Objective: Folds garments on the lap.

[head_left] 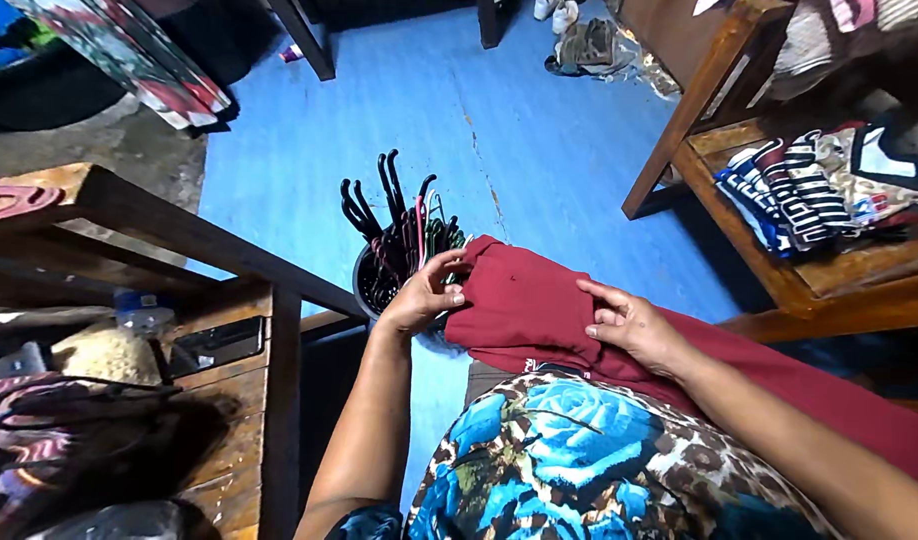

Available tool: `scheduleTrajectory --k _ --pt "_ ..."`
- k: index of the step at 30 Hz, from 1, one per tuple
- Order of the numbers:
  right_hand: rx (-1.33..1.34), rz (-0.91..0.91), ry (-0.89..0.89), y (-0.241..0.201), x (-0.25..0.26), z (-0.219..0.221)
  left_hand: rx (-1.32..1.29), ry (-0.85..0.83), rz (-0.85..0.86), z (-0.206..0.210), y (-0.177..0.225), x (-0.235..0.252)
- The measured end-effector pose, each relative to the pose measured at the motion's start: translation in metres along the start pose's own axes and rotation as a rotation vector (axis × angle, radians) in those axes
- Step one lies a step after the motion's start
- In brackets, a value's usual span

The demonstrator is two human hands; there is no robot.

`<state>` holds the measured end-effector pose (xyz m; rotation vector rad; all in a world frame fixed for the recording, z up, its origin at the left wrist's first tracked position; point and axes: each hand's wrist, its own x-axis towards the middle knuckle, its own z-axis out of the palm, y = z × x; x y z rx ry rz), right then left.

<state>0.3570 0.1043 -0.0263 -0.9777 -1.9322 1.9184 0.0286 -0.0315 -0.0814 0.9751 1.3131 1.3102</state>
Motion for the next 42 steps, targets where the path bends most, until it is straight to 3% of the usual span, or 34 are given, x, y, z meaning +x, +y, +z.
scheduleTrajectory --k 3,8,15,19,21,23,26,28,32,37,39,42 --pt "0.083 -0.027 -0.012 0.003 0.000 0.002 -0.069 0.022 -0.042 0.006 -0.007 -0.010" --pt "-0.010 0.027 -0.197 -0.005 -0.006 0.003 -0.180 -0.135 0.064 0.004 -0.024 -0.032" --pt "-0.272 0.036 -0.109 -0.001 -0.002 0.004 0.129 -0.205 0.019 -0.001 -0.012 -0.022" --pt "-0.444 0.100 -0.232 -0.008 -0.001 -0.002 0.159 -0.250 -0.045 -0.009 -0.012 -0.016" --pt "-0.500 0.097 -0.278 -0.013 -0.002 -0.004 0.148 -0.144 -0.030 -0.013 -0.015 -0.012" --pt "-0.490 0.092 -0.297 -0.015 -0.003 -0.004 0.172 0.097 0.000 -0.019 -0.012 0.001" --pt "-0.479 0.100 -0.297 -0.013 -0.002 -0.003 0.378 0.351 -0.076 -0.019 0.002 0.041" --pt "-0.494 0.100 -0.300 -0.014 -0.001 -0.001 0.556 0.298 -0.124 -0.016 0.013 0.069" --pt "-0.498 0.116 -0.302 -0.017 0.000 0.000 0.807 -0.046 -0.149 -0.007 0.018 0.116" --pt "-0.515 0.116 -0.298 -0.010 0.001 -0.004 0.509 -0.177 -0.277 -0.010 0.001 0.131" --pt "-0.519 0.127 -0.299 -0.008 0.001 -0.005 0.343 -0.089 -0.269 -0.016 -0.013 0.133" --pt "-0.535 0.119 -0.309 -0.008 -0.001 -0.008 0.194 0.177 -0.291 -0.018 -0.015 0.132"
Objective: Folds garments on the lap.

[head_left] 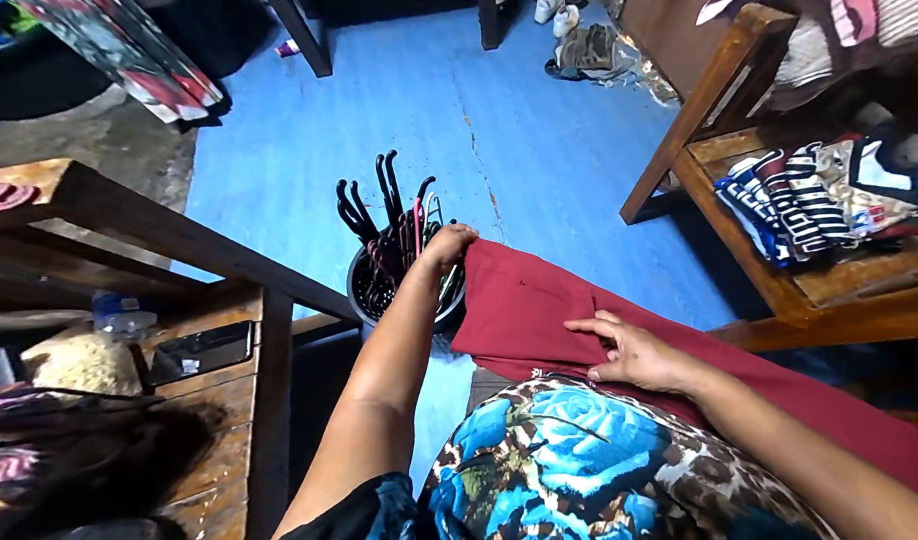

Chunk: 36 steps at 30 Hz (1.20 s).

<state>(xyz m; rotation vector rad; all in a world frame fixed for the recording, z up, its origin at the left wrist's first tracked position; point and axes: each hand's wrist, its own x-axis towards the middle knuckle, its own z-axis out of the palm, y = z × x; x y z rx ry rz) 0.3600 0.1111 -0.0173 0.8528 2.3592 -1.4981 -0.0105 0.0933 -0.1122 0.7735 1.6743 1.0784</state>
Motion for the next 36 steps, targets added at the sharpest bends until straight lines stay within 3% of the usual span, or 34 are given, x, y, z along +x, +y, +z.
scheduleTrajectory --k 2,5,10,13,17,21,25,29,32,36 --pt "-0.013 -0.012 -0.008 0.001 -0.001 -0.001 -0.044 0.147 -0.044 0.004 0.000 -0.002" --pt "-0.005 -0.003 -0.007 0.000 -0.003 -0.001 0.126 0.269 -0.028 0.007 -0.003 0.001" --pt "-0.008 -0.041 -0.005 -0.002 -0.004 -0.003 0.250 -0.103 0.430 0.011 0.009 -0.014" --pt "-0.033 -0.084 0.071 0.004 -0.018 -0.014 0.408 -0.220 0.411 0.026 0.015 -0.027" --pt "-0.162 -0.081 0.441 0.053 -0.076 -0.038 0.516 -0.175 0.400 0.027 -0.003 -0.022" --pt "-0.448 0.325 0.770 0.158 -0.180 -0.026 0.483 -0.133 0.416 0.019 -0.010 -0.021" --pt "-0.150 0.625 1.004 0.235 -0.267 -0.015 0.487 -0.125 0.394 0.021 -0.004 -0.022" --pt "0.091 0.731 1.209 0.253 -0.292 -0.017 0.610 -0.124 0.334 0.028 0.016 -0.021" --pt "0.043 0.743 1.097 0.248 -0.293 -0.043 0.684 -0.136 0.290 0.036 0.038 -0.022" --pt "-0.088 0.856 0.649 0.258 -0.284 -0.083 0.760 -0.169 0.307 0.051 0.072 -0.024"
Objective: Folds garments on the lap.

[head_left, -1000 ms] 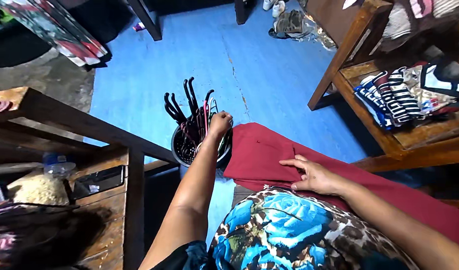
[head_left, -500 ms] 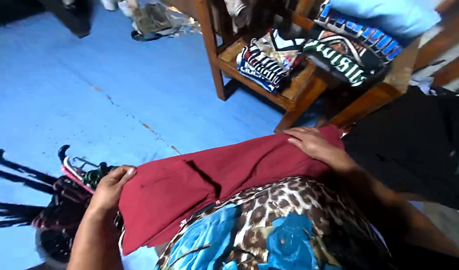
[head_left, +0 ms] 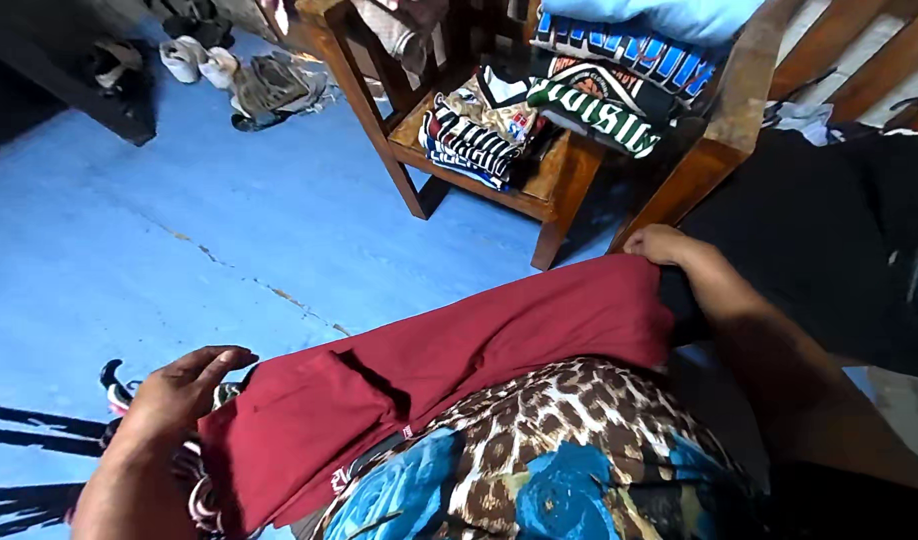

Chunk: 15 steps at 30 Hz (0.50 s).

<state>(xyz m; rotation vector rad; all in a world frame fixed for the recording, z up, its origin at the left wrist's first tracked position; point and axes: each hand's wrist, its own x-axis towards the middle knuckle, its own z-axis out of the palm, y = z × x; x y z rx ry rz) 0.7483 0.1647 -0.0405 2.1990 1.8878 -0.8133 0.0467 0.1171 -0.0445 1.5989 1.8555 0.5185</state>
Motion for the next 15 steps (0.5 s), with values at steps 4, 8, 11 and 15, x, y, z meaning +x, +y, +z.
scheduleTrajectory --k 4,8,11,15 --pt "-0.213 -0.013 -0.202 -0.006 0.012 -0.013 0.082 -0.098 0.046 0.001 0.033 0.003" --pt "-0.030 0.045 -0.179 0.003 0.013 -0.010 0.255 -0.216 0.009 0.014 0.055 0.007" --pt "0.647 0.237 -0.007 0.021 0.012 0.003 0.343 -0.233 -0.033 0.029 0.056 0.014" --pt "0.941 0.390 0.408 0.033 0.010 0.029 0.262 -0.176 -0.033 0.038 0.049 0.009"
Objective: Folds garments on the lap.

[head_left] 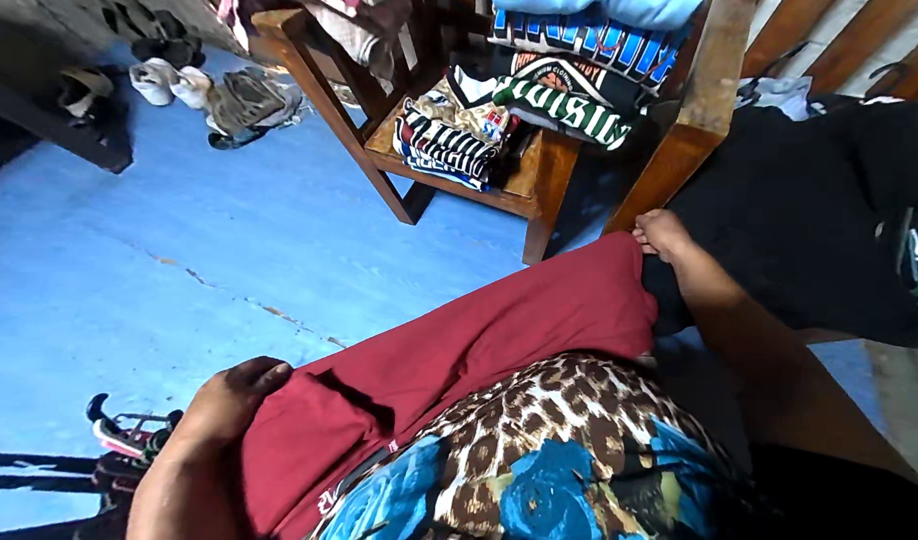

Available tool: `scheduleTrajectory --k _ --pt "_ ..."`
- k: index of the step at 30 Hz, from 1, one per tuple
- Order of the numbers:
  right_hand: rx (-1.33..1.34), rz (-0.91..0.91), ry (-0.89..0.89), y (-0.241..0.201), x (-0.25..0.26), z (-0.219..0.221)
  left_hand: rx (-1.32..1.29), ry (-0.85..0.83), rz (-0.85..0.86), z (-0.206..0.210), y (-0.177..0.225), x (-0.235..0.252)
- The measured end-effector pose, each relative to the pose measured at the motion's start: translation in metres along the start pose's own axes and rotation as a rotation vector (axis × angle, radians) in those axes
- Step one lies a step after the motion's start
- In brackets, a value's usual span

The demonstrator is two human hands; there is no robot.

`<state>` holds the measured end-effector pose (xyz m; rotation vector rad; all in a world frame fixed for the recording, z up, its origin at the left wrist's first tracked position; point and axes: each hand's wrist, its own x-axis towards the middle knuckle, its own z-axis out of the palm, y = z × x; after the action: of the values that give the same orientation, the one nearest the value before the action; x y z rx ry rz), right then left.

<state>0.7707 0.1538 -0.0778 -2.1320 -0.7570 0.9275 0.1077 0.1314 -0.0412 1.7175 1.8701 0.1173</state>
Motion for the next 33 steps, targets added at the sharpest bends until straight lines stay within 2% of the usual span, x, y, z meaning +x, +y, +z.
scheduleTrajectory --k 2,4,6,8,10,14,17,20,24,29,31,33 --pt "-0.040 -0.204 0.079 0.010 -0.024 -0.001 -0.044 0.036 0.006 0.001 -0.004 -0.001" --pt "-0.078 -0.363 0.067 0.021 -0.058 -0.001 -0.056 0.040 -0.020 0.002 -0.004 -0.003" --pt "-0.020 -0.296 -0.080 0.043 -0.086 0.006 -0.040 0.019 -0.056 0.001 -0.001 -0.004" --pt "0.123 -0.083 -0.268 0.069 -0.099 0.013 -0.020 -0.009 -0.096 -0.001 0.004 -0.004" --pt "0.220 0.033 -0.330 0.081 -0.100 0.010 -0.013 -0.027 -0.102 -0.001 0.006 -0.002" --pt "0.242 -0.065 -0.469 0.081 -0.099 -0.012 -0.051 0.006 -0.022 0.001 -0.001 -0.001" --pt "0.320 -0.022 -0.574 0.076 -0.100 -0.016 -0.070 0.109 0.029 0.003 0.000 -0.003" --pt "0.446 -0.024 -0.507 0.074 -0.100 -0.011 -0.062 0.192 0.040 0.004 0.009 -0.010" --pt "0.403 -0.201 -0.371 0.055 -0.111 -0.022 -0.059 0.210 0.056 0.004 0.014 -0.011" --pt "0.223 -0.444 -0.162 -0.002 -0.118 -0.090 -0.029 0.256 0.176 -0.003 0.031 -0.003" --pt "0.200 -0.543 -0.101 -0.019 -0.118 -0.123 -0.064 0.274 0.216 -0.009 0.057 -0.002" --pt "0.188 -0.600 -0.104 -0.027 -0.116 -0.152 -0.106 0.222 0.189 -0.015 0.094 -0.005"
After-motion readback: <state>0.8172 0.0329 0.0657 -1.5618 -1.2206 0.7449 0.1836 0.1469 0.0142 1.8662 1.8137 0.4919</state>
